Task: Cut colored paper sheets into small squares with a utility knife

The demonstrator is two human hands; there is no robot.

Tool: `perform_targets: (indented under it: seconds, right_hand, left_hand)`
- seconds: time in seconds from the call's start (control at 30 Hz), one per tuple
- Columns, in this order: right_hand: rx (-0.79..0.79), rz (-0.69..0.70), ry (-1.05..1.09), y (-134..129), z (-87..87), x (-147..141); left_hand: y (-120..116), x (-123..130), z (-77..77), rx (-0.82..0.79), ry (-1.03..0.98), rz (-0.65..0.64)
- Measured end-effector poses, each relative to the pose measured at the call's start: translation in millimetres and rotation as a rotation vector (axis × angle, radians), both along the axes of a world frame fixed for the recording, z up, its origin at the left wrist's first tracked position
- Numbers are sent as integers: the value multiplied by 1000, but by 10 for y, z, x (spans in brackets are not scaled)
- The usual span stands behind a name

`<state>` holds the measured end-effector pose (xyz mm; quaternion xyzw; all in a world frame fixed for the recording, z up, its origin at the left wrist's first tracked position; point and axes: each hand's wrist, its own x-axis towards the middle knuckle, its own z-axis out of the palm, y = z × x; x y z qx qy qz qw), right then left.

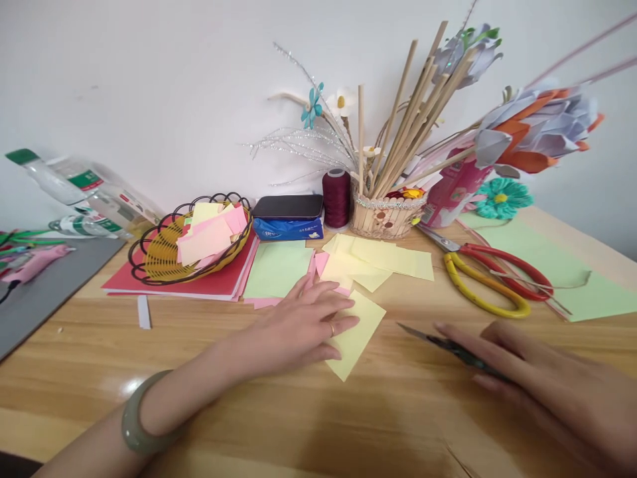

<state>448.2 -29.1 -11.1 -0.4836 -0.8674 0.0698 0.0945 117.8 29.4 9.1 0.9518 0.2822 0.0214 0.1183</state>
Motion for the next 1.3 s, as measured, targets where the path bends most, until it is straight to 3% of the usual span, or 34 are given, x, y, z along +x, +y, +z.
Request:
perform_targets:
  seconds: [0.17, 0.37, 0.43, 0.6, 0.77, 0.83, 0.9, 0.97, 1.03, 1.13, 1.23, 1.3]
  right_hand:
    - [-136, 87, -195, -170, -154, -80]
    - [-112, 87, -147, -210, -151, -58]
    - [-95, 65, -101, -194, -136, -55]
    - [-76, 35, -53, -166, -159, -57]
    - [-2, 18, -26, -173, -164, -52]
    - [33, -4, -14, -179, -141, -45]
    - [45, -47, -29, -181, -117, -37]
    - [52, -105, -45, -178, -104, -33]
    - [59, -139, -22, -171, -98, -37]
    - [36, -116, 33, -177, -81, -56]
    - [24, -95, 12, -221, -87, -71]
    - [100, -160, -6, -274, -144, -82]
  left_hand:
    - [-58, 144, 40, 92, 63, -29]
    - [-57, 201, 11, -47, -58, -80]
    - [-30, 211, 2, -107, -123, -6]
    - [92, 251, -26, -177, -137, 364]
    - [181, 296, 63, -313, -118, 438]
    - [142, 286, 174, -242, -227, 459]
    - [46, 261, 284, 17, -415, 478]
    - [-86, 232, 334, 347, -494, 400]
    - [-209, 209, 299, 460, -358, 297]
    - [-294, 177, 166, 239, -79, 202]
    - [-241, 140, 90, 38, -126, 174]
    - [-172, 131, 71, 23, -213, 145]
